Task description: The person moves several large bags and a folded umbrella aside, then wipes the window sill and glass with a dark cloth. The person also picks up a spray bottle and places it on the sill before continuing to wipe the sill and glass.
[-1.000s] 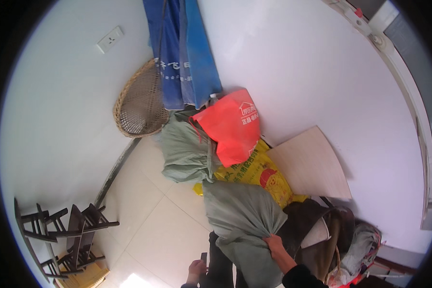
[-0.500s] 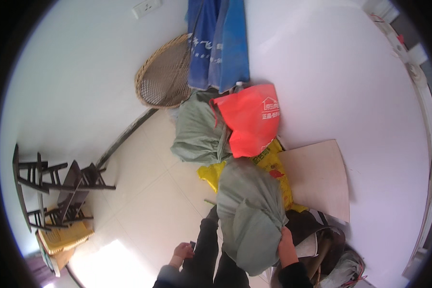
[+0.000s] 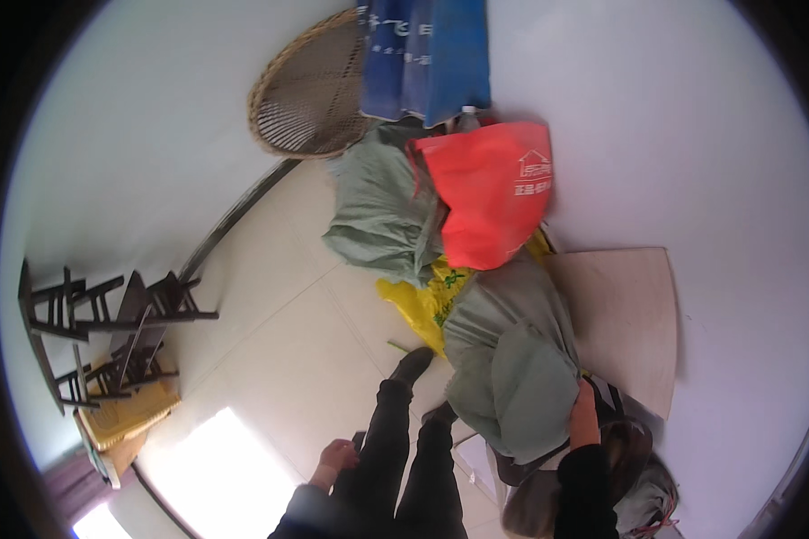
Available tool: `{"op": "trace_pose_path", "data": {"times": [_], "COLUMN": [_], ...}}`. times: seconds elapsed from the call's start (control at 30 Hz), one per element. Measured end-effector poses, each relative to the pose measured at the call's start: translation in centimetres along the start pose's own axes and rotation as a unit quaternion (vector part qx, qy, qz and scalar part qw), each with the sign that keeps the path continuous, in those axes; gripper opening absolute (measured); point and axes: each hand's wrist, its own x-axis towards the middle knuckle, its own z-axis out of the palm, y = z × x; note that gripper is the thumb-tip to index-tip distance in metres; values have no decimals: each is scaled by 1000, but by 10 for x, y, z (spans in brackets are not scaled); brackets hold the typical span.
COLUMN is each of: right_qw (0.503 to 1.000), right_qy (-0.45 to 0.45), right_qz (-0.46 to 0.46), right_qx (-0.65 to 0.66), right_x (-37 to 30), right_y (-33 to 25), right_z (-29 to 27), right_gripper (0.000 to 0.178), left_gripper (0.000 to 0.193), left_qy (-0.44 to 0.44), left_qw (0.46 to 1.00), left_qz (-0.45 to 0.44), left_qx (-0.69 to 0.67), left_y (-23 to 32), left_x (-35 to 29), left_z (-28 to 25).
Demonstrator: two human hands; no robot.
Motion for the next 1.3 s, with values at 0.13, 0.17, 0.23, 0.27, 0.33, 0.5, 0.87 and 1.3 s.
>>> {"op": "trace_pose_path", "data": {"times": [0.13, 0.17, 0.23, 0.27, 0.33, 0.5, 0.87, 1.3], "right_qw": [886, 881, 870, 843, 781, 752, 856, 847], "right_qy": [50, 57, 63, 84, 128, 187, 53, -45], "right_qz": [-150, -157, -168, -177, -189, -300, -278, -186], "right_qx": [-436, -442, -459, -501, -581, -556, -433, -496], "right_x": [16, 22, 27, 23, 7, -36, -152, -243], "right_y": [-9, -2, 18, 18, 13, -2, 36, 140], "right_z": [-22, -30, -43, -37, -24, -10, 3, 19], "right_gripper": [41, 42, 45, 44, 43, 41, 31, 35], "left_gripper": [28, 27, 24, 24, 25, 24, 23, 26], "left_qy": [-25, -41, -53, -56, -59, -88, -72, -56], "left_qw": [999, 999, 998, 998, 997, 993, 990, 984], "left_qz": [-23, -14, 8, 8, 19, 43, 64, 82], "left_qx": [37, 27, 46, 41, 39, 68, 99, 147], "left_y": [-17, -9, 5, 14, 26, 36, 78, 54], "left_x": [26, 23, 23, 22, 28, 45, 30, 21], "left_z": [9, 12, 18, 19, 16, 0, -25, -67]}}
